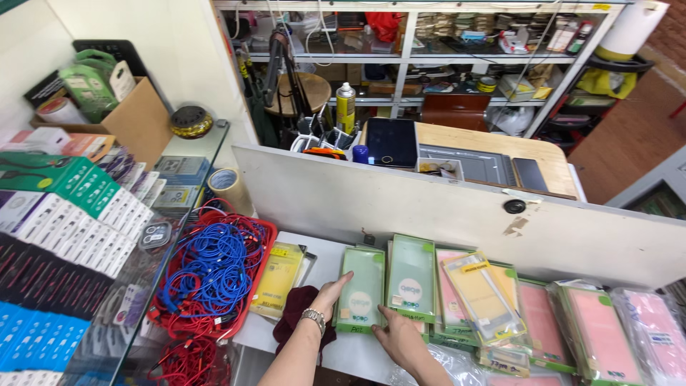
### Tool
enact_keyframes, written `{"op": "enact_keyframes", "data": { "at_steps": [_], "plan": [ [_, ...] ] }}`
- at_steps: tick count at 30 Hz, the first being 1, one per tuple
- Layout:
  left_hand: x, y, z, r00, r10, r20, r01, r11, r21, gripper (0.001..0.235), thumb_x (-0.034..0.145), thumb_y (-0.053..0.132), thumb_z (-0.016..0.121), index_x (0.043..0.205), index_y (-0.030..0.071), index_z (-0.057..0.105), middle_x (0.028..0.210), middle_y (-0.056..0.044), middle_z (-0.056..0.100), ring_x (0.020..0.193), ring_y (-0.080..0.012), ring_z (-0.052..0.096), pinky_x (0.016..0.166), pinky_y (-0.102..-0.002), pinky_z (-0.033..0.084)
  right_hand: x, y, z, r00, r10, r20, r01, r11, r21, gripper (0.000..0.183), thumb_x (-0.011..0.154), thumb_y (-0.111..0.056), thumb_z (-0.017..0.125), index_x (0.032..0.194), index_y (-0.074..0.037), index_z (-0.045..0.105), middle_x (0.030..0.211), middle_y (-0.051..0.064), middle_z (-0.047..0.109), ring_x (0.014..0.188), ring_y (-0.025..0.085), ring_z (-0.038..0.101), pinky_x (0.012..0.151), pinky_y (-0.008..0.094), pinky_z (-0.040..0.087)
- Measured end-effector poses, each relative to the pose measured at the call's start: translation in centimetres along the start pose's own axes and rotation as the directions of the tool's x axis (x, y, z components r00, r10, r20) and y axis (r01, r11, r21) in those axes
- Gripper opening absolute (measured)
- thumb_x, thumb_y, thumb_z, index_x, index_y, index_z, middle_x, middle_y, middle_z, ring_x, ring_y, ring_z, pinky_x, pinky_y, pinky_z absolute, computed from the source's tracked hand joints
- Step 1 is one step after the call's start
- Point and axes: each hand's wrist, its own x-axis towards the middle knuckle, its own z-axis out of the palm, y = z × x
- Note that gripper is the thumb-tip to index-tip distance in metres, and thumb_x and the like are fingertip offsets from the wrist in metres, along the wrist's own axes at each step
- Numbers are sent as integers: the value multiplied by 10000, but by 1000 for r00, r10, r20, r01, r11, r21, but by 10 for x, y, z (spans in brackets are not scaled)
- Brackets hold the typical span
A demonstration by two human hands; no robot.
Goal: The person handles stacks of pink rectangular items, counts them, and places them into clear plastic bags. They use a blue marker to write on the bags and arrange the packaged items on a glass display counter and a nearby table.
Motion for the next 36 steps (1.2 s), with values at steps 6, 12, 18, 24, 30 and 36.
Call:
{"op": "enact_keyframes", "data": {
  "at_steps": [6, 12, 18, 24, 30, 36],
  "plan": [
    [-5, 10, 9, 989, -109, 96, 105, 993, 49, 774, 753, 395, 831, 1325, -79, 612, 1252, -217, 717, 1105, -301, 730, 907, -413, 618, 3, 22, 5, 997, -25, 75, 23, 1000, 15, 646, 897, -296, 721, 1456, -73, 487, 1249, 221, 673, 1174, 344, 647, 1032, 393, 494],
    [-7, 18, 19, 991, -105, 78, 92, 984, 151, 726, 789, 347, 849, 1299, -119, 623, 1212, -245, 733, 1030, -310, 758, 832, -421, 636, 3, 32, 1, 994, -18, 111, 5, 994, 111, 664, 894, -313, 728, 1467, -82, 484, 1308, 204, 664, 1154, 297, 689, 1015, 359, 524],
    [-37, 33, 13, 996, -63, 57, 66, 997, -49, 533, 840, 261, 789, 1280, 45, 578, 1209, -191, 740, 1069, -281, 761, 876, -458, 660, 18, 30, -24, 987, 28, 155, -88, 914, 396, 564, 913, -356, 620, 1412, -93, 604, 1155, 148, 758, 972, 298, 761, 873, 409, 628],
    [-112, 67, -15, 917, 49, 395, 128, 903, -409, 466, 915, 271, 713, 1296, 25, 605, 1179, -137, 715, 1028, -250, 728, 895, -425, 616, 31, 11, -47, 995, 96, 12, -76, 706, 704, 680, 948, -462, 627, 1519, -162, 413, 1363, 131, 624, 1262, 255, 634, 1013, 390, 536],
    [-149, 55, 14, 898, 148, 415, 131, 810, -571, 489, 897, 293, 679, 1313, 45, 608, 1164, -137, 733, 1030, -253, 725, 911, -416, 596, 25, 3, -68, 993, 103, 59, -107, 565, 818, 715, 888, -377, 674, 1528, -173, 429, 1392, 175, 609, 1269, 295, 590, 999, 450, 514],
    [-157, 35, 8, 928, 242, 282, -2, 762, -648, 495, 884, 300, 691, 1287, 27, 600, 1136, -145, 714, 1000, -275, 708, 869, -429, 598, -8, 54, -114, 1000, 22, -2, -7, 408, 913, 570, 958, -331, 613, 1488, -142, 526, 1336, 89, 677, 1227, 202, 627, 990, 363, 507]
  ]
}}
